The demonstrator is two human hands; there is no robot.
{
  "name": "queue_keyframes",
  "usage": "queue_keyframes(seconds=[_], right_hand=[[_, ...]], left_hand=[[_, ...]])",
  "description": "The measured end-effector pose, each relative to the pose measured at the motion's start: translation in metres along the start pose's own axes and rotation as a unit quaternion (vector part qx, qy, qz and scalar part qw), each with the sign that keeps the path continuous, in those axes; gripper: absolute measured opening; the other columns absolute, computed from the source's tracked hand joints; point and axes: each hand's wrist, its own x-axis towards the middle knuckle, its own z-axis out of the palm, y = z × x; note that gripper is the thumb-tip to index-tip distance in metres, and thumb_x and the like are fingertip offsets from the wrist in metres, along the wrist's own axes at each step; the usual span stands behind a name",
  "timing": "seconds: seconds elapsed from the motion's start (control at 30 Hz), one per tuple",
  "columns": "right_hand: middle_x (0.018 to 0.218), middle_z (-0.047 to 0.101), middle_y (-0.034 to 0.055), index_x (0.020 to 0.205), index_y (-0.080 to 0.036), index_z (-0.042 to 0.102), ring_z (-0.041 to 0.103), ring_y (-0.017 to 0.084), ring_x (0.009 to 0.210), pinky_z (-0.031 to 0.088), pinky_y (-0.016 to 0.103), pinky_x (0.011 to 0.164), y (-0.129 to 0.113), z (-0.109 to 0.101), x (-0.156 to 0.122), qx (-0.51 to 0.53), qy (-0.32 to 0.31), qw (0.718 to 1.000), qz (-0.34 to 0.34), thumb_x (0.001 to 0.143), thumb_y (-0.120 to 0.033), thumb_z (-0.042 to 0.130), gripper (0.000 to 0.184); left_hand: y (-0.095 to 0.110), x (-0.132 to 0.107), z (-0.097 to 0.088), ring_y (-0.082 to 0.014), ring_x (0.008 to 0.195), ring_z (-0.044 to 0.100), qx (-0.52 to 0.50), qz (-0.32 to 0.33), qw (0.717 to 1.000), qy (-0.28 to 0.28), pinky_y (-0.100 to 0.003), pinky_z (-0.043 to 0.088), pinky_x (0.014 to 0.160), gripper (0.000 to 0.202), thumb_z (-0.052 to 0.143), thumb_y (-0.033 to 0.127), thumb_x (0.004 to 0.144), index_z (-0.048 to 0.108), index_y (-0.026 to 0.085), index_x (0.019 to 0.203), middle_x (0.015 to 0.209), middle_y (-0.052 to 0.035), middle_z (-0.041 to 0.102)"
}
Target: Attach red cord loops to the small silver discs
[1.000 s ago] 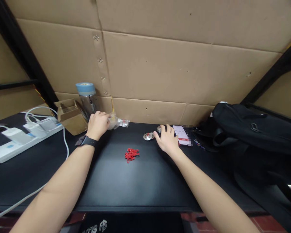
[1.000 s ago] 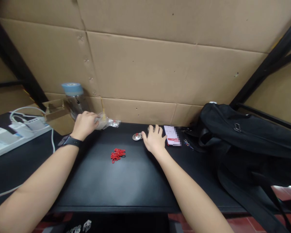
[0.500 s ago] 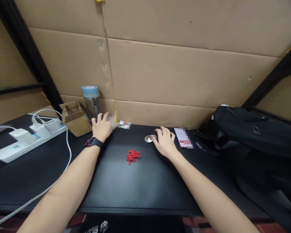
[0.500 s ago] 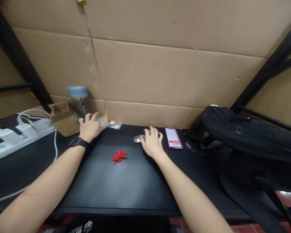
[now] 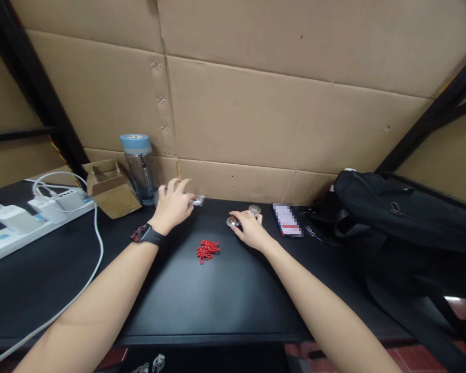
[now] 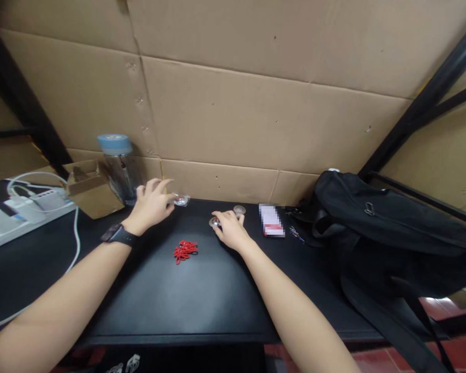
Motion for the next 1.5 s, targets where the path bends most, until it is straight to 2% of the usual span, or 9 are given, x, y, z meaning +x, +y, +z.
queue_keyframes(seconds=[0.13,0.23,0.4,0.6,0.8,0.93,1.03,1.23,1.5], right_hand=[[0.125,0.067,0.0105,0.129,-0.027,0.054,0.053,0.029,0.120,0.033,0.050,0.101,-0.004,-0.005,0.000,0.042,0.074,0.996,0.019,0.089,-0.025,0.064,0.042],[0.123,0.067,0.0089,0.123,-0.026,0.054,0.061,0.024,0.107,0.045,0.042,0.093,-0.008,-0.005,0.000,0.205,0.144,0.966,0.068,0.085,-0.028,0.068,0.041],[0.119,0.068,0.0092,0.119,-0.025,0.050,0.068,0.019,0.095,0.055,0.032,0.078,-0.018,0.001,-0.002,0.485,0.146,0.859,0.082,0.079,-0.038,0.075,0.049],[0.109,0.070,0.0061,0.112,-0.025,0.051,0.071,0.017,0.087,0.058,0.035,0.084,-0.030,-0.004,-0.005,0.566,0.127,0.809,0.092,0.071,-0.033,0.082,0.053],[0.102,0.070,0.0045,0.105,-0.024,0.051,0.068,0.016,0.076,0.056,0.030,0.070,-0.019,-0.005,-0.001,0.514,0.142,0.839,0.113,0.065,-0.031,0.082,0.052],[0.105,0.070,0.0064,0.104,-0.022,0.056,0.067,0.018,0.082,0.052,0.029,0.068,0.008,-0.016,0.000,0.343,0.194,0.911,0.124,0.068,-0.033,0.076,0.043],[0.103,0.070,0.0066,0.102,-0.021,0.058,0.066,0.019,0.082,0.051,0.032,0.074,0.036,-0.023,0.000,0.208,0.248,0.935,0.143,0.073,-0.031,0.069,0.033],[0.090,0.069,0.0039,0.094,-0.020,0.060,0.063,0.021,0.082,0.049,0.034,0.080,0.077,-0.014,0.000,0.094,0.225,0.958,0.153,0.077,-0.028,0.062,0.019],[0.100,0.073,0.0079,0.104,-0.017,0.067,0.066,0.020,0.091,0.049,0.033,0.087,0.081,0.002,0.010,0.047,0.155,0.977,0.142,0.088,-0.027,0.058,0.021]], left_hand=[[0.034,-0.001,0.005,-0.0376,0.129,0.036,-0.128,0.041,0.990,-0.047,-0.056,0.034,0.100,0.020,0.059,0.034,0.088,0.078,0.031,0.094,0.132,-0.0075,0.059],[0.058,-0.005,0.014,-0.0331,0.119,0.046,-0.228,0.076,0.966,-0.101,-0.055,0.035,0.100,0.020,0.061,0.036,0.089,0.075,0.031,0.101,0.120,-0.0067,0.064],[0.081,-0.010,0.015,-0.0260,0.113,0.054,-0.369,0.042,0.927,-0.048,-0.045,0.041,0.102,0.025,0.058,0.041,0.093,0.068,0.025,0.110,0.123,-0.0069,0.061],[0.080,-0.007,0.004,-0.0251,0.113,0.055,-0.380,0.062,0.922,-0.031,-0.045,0.041,0.103,0.014,0.063,0.034,0.091,0.073,0.024,0.089,0.117,-0.0059,0.063],[0.056,0.003,-0.014,-0.0291,0.113,0.053,-0.295,0.118,0.943,-0.101,-0.050,0.037,0.103,0.018,0.070,0.043,0.085,0.079,0.028,0.082,0.115,-0.0052,0.065],[0.034,0.009,-0.018,-0.0225,0.099,0.062,-0.339,0.220,0.889,-0.215,-0.038,0.043,0.096,0.016,0.073,0.042,0.083,0.082,0.029,0.081,0.107,-0.0042,0.067],[0.023,0.009,-0.013,-0.0187,0.089,0.066,-0.386,0.253,0.843,-0.277,-0.032,0.047,0.089,0.019,0.075,0.046,0.080,0.083,0.030,0.083,0.103,-0.0042,0.070],[0.014,0.007,0.002,-0.0178,0.088,0.069,-0.409,0.256,0.815,-0.320,-0.030,0.050,0.088,0.019,0.081,0.047,0.074,0.083,0.034,0.086,0.105,-0.0029,0.072],[0.013,0.007,-0.003,-0.0184,0.091,0.069,-0.427,0.239,0.811,-0.322,-0.029,0.050,0.087,0.019,0.080,0.047,0.074,0.083,0.032,0.086,0.107,-0.0035,0.073]])
